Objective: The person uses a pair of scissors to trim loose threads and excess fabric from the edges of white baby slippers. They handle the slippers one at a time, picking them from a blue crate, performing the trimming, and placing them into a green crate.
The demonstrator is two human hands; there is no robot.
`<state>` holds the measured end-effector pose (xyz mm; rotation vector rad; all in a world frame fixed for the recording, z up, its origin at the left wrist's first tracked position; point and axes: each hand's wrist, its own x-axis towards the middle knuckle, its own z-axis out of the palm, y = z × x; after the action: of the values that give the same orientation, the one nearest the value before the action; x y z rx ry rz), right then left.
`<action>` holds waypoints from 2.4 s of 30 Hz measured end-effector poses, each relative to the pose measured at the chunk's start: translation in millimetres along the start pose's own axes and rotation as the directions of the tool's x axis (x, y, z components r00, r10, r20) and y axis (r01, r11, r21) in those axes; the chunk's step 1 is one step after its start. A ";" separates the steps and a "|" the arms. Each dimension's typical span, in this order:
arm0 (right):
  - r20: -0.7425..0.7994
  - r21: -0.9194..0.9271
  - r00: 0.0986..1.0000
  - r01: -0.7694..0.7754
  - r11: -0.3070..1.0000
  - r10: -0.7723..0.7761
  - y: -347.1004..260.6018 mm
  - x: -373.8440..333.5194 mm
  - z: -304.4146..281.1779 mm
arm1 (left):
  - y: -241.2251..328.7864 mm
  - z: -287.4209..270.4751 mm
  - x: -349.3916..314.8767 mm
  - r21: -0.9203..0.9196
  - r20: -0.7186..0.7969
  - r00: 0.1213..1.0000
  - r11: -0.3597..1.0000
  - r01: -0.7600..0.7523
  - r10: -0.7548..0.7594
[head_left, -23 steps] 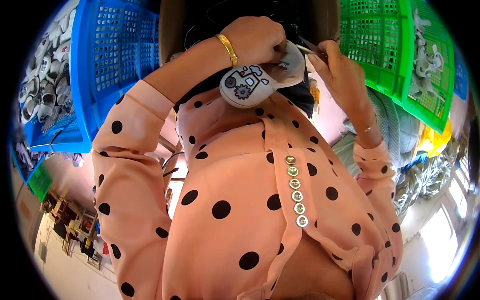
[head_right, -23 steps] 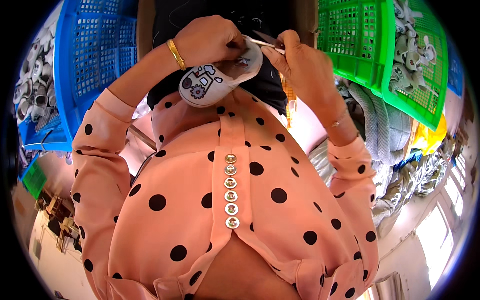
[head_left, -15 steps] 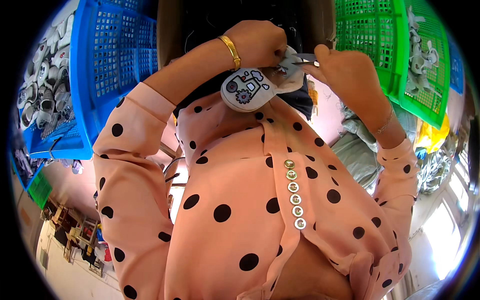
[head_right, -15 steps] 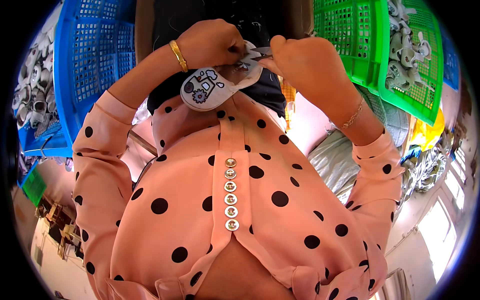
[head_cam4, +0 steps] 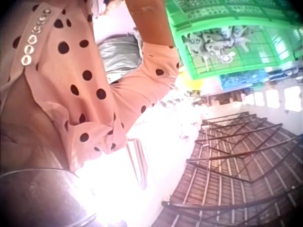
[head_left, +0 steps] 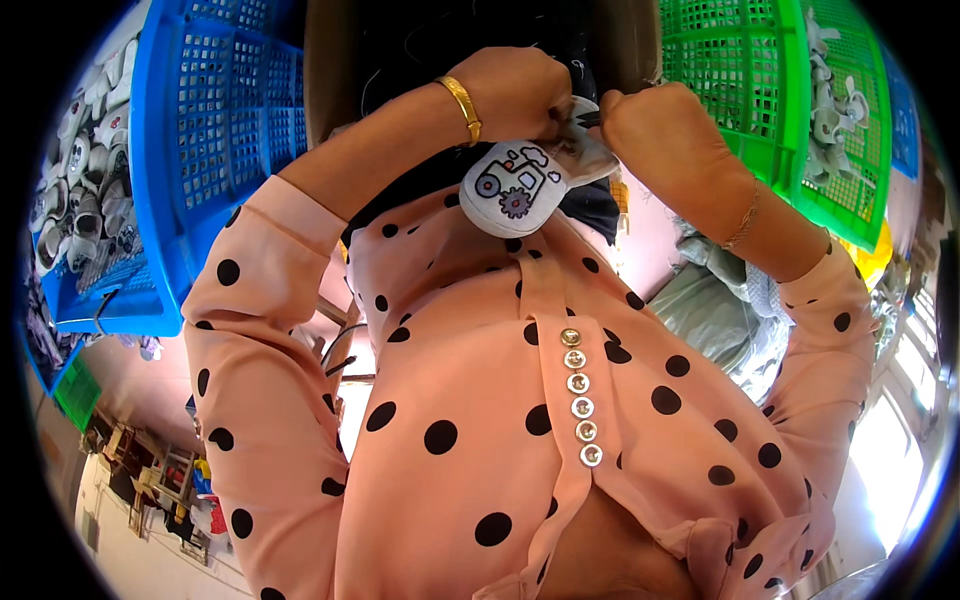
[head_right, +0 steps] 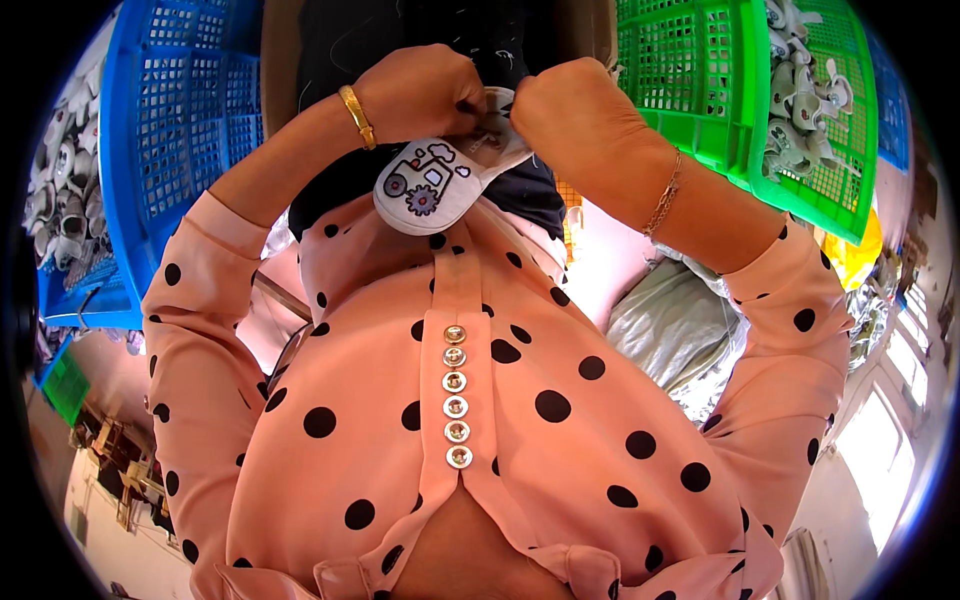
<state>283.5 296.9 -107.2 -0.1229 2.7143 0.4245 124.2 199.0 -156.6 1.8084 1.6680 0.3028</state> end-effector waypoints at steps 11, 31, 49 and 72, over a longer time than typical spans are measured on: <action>0.084 0.029 0.996 -0.014 0.999 0.012 0.9 12.3 12.5 | 2.5 1.0 2.4 0.009 0.018 1.000 1.000 0.009 -0.009; 0.118 0.206 0.976 -0.203 0.957 0.181 -3.0 6.4 -21.9 | -7.2 19.3 -33.8 -0.303 -0.101 0.987 0.949 0.091 -0.127; 0.110 0.994 0.865 -0.105 -0.038 0.489 -25.5 25.5 45.6 | 39.1 35.4 -86.1 -0.319 -0.512 0.849 0.947 -0.044 -0.133; 0.070 0.973 0.736 0.098 -0.208 0.674 4.3 -1.8 -19.0 | 48.0 -21.0 -92.5 -0.824 -0.562 0.602 0.446 -0.348 -0.567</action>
<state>277.6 295.1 -88.7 1.1199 2.5292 -2.0450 135.6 118.2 -88.4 0.6141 1.5677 1.8202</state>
